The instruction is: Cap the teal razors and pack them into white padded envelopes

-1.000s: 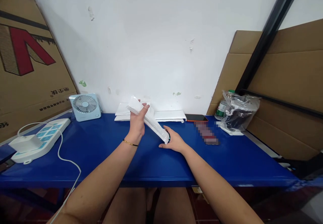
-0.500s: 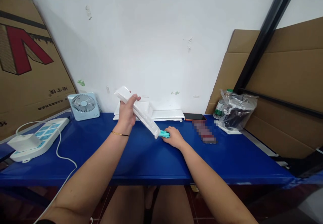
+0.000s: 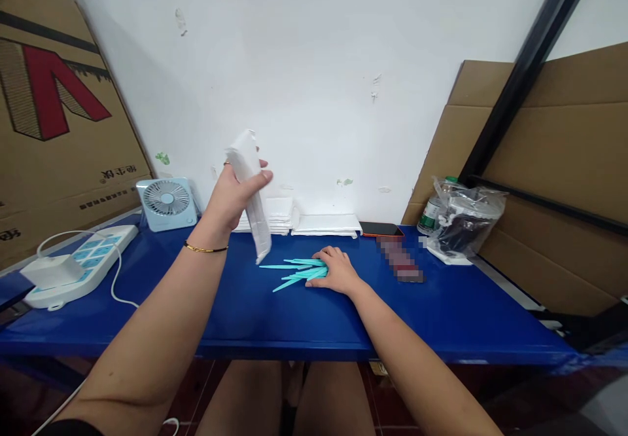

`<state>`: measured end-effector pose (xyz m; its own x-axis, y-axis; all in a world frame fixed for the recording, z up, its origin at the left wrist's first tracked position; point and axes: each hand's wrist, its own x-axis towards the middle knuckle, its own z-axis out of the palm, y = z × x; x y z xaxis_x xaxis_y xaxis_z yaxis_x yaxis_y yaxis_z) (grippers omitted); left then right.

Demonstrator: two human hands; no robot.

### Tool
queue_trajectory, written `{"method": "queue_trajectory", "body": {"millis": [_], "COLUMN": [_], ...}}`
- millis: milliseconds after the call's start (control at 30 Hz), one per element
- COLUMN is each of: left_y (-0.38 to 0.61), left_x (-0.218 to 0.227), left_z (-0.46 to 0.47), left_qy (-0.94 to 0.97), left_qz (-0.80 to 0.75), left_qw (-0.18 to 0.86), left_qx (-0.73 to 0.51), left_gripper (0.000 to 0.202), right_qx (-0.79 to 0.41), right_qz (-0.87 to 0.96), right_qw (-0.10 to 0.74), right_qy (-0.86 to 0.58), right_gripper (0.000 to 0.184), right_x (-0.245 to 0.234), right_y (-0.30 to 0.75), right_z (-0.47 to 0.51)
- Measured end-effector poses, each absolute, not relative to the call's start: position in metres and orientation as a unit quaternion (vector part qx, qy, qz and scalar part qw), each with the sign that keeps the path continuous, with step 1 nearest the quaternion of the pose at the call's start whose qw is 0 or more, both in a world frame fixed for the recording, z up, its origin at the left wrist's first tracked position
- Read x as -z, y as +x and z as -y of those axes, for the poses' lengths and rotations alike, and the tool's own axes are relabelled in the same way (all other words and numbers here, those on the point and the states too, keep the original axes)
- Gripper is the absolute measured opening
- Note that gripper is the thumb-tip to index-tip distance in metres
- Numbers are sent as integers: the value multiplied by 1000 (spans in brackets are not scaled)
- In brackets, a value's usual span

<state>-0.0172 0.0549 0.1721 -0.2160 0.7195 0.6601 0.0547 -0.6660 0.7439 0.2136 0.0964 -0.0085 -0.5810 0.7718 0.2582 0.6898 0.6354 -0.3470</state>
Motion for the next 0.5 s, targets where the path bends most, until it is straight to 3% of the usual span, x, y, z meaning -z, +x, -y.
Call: {"method": "queue_trajectory", "body": {"millis": [200, 300, 400, 500], "left_y": [-39, -59, -72, -61], "left_x": [-113, -75, -50, -43], "left_z": [-75, -85, -92, -96], "left_qy": [771, 769, 778, 794], "left_qz": [-508, -601, -600, -554], "left_qw": [78, 70, 107, 161], "left_qx": [-375, -205, -152, -190], "left_gripper": [68, 80, 103, 93], "right_qx": [-72, -86, -145, -223], "right_qz": [894, 872, 838, 834], "right_qw": [196, 263, 298, 216], "right_qy": [-396, -404, -434, -456], "right_gripper": [75, 56, 31, 21], "right_x": [10, -1, -15, -23], "right_y": [204, 218, 241, 255], "right_z": [-93, -106, -130, -153]}}
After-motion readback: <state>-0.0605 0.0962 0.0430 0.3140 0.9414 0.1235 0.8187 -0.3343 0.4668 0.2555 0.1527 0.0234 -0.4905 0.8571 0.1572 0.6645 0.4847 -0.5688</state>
